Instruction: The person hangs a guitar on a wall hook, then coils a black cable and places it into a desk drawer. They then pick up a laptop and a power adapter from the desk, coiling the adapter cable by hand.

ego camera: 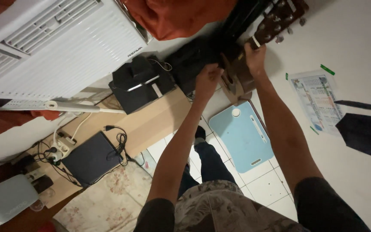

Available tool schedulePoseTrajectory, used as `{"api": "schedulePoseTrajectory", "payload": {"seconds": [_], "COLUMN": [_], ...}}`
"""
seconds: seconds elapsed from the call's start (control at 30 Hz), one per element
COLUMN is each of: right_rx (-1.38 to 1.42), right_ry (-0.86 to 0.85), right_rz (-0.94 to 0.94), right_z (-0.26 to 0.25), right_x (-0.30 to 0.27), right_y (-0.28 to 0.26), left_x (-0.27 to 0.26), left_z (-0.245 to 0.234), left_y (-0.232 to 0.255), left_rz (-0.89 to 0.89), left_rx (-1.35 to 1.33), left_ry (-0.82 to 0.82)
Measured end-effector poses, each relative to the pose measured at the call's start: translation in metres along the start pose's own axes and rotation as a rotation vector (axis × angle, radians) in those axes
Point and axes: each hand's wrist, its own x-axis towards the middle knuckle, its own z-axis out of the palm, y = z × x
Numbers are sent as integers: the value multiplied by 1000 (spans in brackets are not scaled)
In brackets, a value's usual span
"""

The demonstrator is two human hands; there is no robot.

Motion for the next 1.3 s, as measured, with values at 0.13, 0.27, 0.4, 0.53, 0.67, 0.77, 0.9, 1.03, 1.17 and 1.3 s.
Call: {"api": "schedulePoseTrajectory", "payload": {"seconds": [0.13,0.27,0.4,0.53,0.67,0.77,0.9,1.03,1.17,1.3], "right_rx": [132,54,24,-25,-70,-4,-73,-164,-211,-157], "right_ry": [55,97,83,91,104,94,131,154,182,118], "right_rz": [-80,22,-149,-156,-170,-190,-214,-256,-158,-203], "right_z": [-6,-24,-36,-53,-67,-81,-96,-108,-112,-116], "right_x": [-15,-33,-46,-49,-53,-66,-84,-113,-156,-212], "right_y": [-13,-34,-60,-90,-133,-171,-218,-259,-294,-320], "left_x": [-6,-13,-19,-26,-32,-40,-48,-57,-78,-121], "left_z": [-13,-23,-28,-21,-6,0,9,20,28,33], "left_y": [3,12,18,17,22,35,47,48,49,66], "left_rz": [32,8,-1,55,82,98,119,142,193,186], "left_rx": [71,83,111,134,138,159,147,228,135,5], "left_ry": [-8,12,3,-22,-71,-116,-175,-288,-399,-563]}}
